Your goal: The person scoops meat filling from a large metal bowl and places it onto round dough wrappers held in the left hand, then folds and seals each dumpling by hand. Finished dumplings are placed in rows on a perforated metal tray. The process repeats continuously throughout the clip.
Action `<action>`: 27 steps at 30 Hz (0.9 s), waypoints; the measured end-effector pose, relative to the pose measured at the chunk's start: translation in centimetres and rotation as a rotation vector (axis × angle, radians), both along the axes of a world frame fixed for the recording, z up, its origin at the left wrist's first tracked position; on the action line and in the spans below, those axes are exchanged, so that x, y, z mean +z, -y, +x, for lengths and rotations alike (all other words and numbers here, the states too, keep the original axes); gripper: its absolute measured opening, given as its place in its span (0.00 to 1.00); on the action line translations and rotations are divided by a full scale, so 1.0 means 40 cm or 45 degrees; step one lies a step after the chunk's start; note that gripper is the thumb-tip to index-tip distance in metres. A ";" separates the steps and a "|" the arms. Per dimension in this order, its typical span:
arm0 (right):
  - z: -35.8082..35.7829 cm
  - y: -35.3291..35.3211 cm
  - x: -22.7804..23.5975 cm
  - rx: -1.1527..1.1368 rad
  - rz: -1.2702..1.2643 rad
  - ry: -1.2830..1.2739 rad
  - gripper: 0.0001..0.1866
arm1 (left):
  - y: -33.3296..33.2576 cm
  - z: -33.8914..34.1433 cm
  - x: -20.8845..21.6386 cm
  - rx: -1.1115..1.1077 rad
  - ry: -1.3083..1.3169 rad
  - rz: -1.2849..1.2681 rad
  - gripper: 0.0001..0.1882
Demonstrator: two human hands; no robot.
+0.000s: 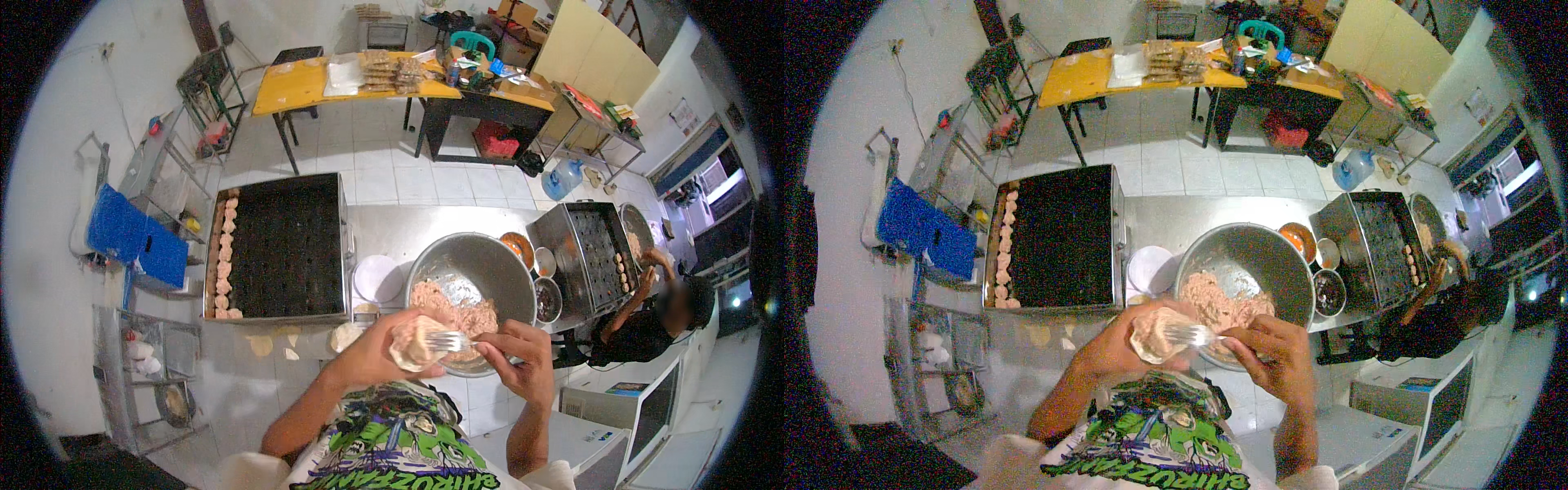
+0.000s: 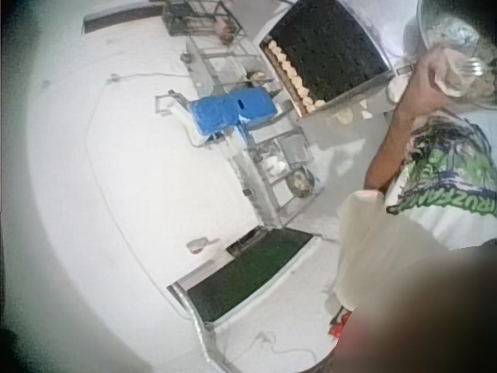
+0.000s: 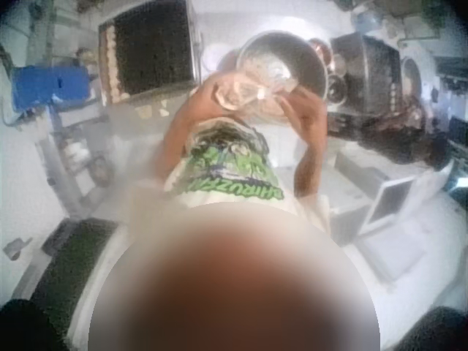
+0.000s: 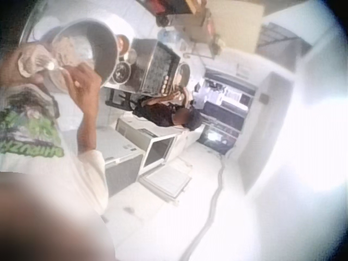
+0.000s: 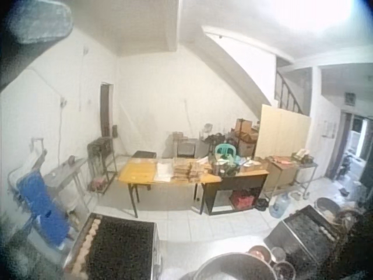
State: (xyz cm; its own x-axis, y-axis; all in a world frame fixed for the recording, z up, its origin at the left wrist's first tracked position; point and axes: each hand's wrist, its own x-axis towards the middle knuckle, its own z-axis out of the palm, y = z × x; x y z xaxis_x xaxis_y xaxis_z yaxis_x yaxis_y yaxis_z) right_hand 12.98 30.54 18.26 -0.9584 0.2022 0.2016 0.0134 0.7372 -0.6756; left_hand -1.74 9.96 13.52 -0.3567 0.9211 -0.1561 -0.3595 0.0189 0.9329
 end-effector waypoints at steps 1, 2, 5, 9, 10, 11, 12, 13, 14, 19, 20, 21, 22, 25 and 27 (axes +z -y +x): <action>-0.014 -0.001 0.003 0.074 0.083 0.035 0.05 | -0.001 -0.022 -0.007 -0.211 -0.114 -0.204 0.29; -0.013 -0.001 0.008 0.108 0.088 0.048 0.05 | 0.005 -0.011 0.000 -0.136 -0.077 -0.118 0.26; -0.016 -0.007 0.028 0.220 0.191 0.043 0.05 | 0.009 -0.005 0.017 -0.036 -0.105 0.077 0.20; -0.029 -0.028 0.060 0.346 0.455 0.005 0.06 | -0.004 0.000 0.009 0.053 -0.167 -0.413 0.21; -0.033 -0.033 0.078 0.347 0.506 -0.016 0.07 | 0.005 -0.006 -0.007 0.096 -0.286 -0.401 0.21; -0.026 -0.031 0.089 0.313 0.492 -0.067 0.07 | 0.021 0.000 -0.040 0.142 -0.404 -0.383 0.22; -0.026 -0.029 0.098 0.288 0.485 -0.120 0.08 | 0.020 0.005 -0.061 0.199 -0.518 -0.356 0.22; -0.023 -0.030 0.100 0.269 0.471 -0.170 0.08 | 0.005 0.018 -0.045 0.248 -0.452 -0.297 0.22; -0.019 -0.031 0.095 0.291 0.476 -0.103 0.08 | -0.003 0.035 -0.007 0.297 -0.383 -0.240 0.22; 0.022 -0.019 0.136 0.424 0.468 0.015 0.07 | 0.000 0.070 0.076 0.489 -0.482 0.148 0.23; 0.019 -0.019 0.145 0.437 0.522 0.007 0.07 | -0.011 0.049 0.065 0.282 -0.560 0.061 0.22; 0.016 -0.019 0.156 0.442 0.567 0.005 0.07 | -0.023 0.024 0.038 0.061 -0.624 -0.032 0.20; 0.005 -0.017 0.156 0.461 0.609 -0.008 0.07 | -0.020 0.001 0.024 -0.149 -0.685 -0.130 0.19; 0.016 -0.012 0.185 0.193 0.572 -0.114 0.06 | -0.024 0.033 0.044 0.085 -0.660 -0.292 0.18; 0.018 -0.003 0.174 0.121 0.525 -0.075 0.06 | -0.024 0.043 0.043 0.227 -0.646 -0.236 0.19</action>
